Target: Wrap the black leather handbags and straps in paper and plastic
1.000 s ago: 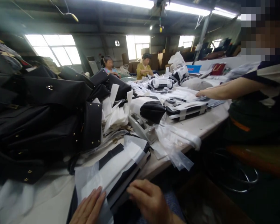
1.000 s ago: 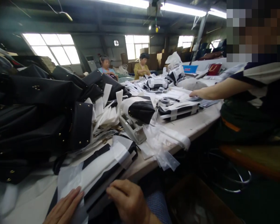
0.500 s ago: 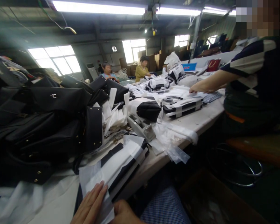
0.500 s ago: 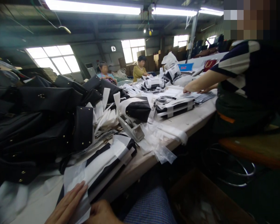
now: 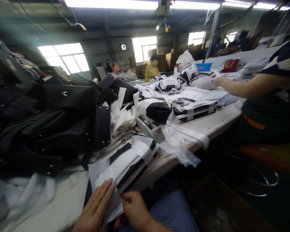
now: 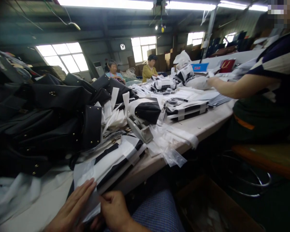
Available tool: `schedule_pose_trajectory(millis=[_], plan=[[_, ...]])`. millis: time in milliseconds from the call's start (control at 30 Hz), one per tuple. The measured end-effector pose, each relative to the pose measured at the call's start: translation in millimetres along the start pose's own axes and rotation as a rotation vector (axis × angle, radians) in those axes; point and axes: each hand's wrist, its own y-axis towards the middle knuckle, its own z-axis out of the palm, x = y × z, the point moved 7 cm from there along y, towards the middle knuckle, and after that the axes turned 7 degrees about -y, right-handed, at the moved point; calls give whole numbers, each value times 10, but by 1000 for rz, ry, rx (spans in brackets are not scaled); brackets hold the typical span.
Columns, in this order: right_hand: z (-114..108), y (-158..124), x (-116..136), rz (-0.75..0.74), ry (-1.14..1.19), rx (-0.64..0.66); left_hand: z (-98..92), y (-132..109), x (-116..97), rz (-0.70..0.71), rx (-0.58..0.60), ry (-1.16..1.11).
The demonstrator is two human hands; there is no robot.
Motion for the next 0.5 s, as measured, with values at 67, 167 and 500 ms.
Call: schedule_pose_trajectory(millis=[67, 167, 500], plan=[[-21, -48, 76, -38, -67, 86, 15, -15, -40, -14, 1, 18], [-104, -116, 141, -65, -114, 175, 42, -38, -94, -23, 8, 25], [-645, -315, -66, -322, -467, -212, -13, 53, 20, -128, 11, -87]])
